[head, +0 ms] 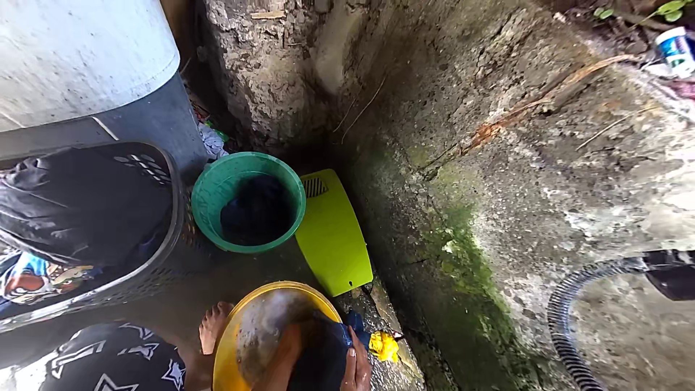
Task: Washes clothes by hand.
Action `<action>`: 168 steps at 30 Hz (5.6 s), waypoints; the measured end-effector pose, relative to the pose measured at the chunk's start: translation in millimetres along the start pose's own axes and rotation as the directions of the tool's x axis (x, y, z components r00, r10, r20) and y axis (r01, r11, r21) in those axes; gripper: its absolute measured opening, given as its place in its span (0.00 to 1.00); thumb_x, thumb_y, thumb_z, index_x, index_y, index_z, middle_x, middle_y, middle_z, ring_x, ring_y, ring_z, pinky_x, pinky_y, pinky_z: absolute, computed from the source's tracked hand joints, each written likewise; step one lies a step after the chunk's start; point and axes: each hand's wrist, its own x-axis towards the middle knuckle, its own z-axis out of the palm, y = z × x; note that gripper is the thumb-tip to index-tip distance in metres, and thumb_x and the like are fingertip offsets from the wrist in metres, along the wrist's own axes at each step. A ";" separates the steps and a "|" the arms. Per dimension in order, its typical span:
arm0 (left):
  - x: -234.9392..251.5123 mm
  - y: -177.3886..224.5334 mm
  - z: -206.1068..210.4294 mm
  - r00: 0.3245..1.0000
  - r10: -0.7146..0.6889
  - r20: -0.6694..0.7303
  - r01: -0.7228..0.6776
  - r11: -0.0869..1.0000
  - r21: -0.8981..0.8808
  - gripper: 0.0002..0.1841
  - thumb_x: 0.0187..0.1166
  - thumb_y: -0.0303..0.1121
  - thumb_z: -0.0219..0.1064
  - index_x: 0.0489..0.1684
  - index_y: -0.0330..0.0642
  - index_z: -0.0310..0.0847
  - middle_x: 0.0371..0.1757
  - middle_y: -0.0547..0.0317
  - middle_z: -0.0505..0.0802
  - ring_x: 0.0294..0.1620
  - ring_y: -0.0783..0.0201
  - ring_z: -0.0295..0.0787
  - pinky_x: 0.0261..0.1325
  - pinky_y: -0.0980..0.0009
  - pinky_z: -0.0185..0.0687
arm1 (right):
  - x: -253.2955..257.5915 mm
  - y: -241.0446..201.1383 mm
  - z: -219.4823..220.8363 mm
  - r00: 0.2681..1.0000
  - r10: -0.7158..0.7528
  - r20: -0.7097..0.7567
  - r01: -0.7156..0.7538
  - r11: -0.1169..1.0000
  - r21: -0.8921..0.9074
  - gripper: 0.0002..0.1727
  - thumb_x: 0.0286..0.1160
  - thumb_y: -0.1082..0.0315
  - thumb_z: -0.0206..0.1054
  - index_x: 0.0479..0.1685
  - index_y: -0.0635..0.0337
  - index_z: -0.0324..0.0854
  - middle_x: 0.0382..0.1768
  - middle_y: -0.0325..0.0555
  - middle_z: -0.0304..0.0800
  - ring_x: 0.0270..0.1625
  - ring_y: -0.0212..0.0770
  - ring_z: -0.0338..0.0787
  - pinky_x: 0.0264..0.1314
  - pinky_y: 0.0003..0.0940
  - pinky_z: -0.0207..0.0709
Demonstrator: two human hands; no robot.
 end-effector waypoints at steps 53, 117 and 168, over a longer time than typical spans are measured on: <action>-179.9 35.3 -81.8 0.886 0.441 0.143 -0.452 0.890 0.062 0.35 0.65 0.36 0.83 0.70 0.25 0.75 0.57 0.36 0.92 0.54 0.45 0.92 0.65 0.49 0.85 | -74.3 57.8 -25.4 0.438 0.899 0.001 -0.700 0.341 0.628 0.24 0.88 0.60 0.61 0.66 0.77 0.78 0.65 0.74 0.82 0.68 0.65 0.83 0.70 0.63 0.75; -194.0 -11.1 -137.4 0.927 0.098 -0.361 -0.334 0.652 -0.681 0.39 0.67 0.14 0.70 0.81 0.23 0.54 0.65 0.41 0.83 0.60 0.68 0.85 0.65 0.69 0.85 | -57.0 -32.9 -89.3 0.780 0.599 0.180 -0.450 0.339 0.826 0.13 0.91 0.65 0.52 0.49 0.65 0.77 0.32 0.46 0.84 0.35 0.38 0.86 0.41 0.39 0.83; -159.4 62.1 -263.3 0.897 0.285 -0.339 -0.167 0.926 0.337 0.21 0.84 0.45 0.67 0.67 0.42 0.87 0.75 0.32 0.81 0.72 0.35 0.82 0.71 0.38 0.78 | -56.9 -58.6 -154.9 0.802 0.483 0.350 -0.583 0.510 0.632 0.26 0.93 0.49 0.43 0.63 0.58 0.79 0.45 0.45 0.91 0.47 0.40 0.91 0.52 0.45 0.86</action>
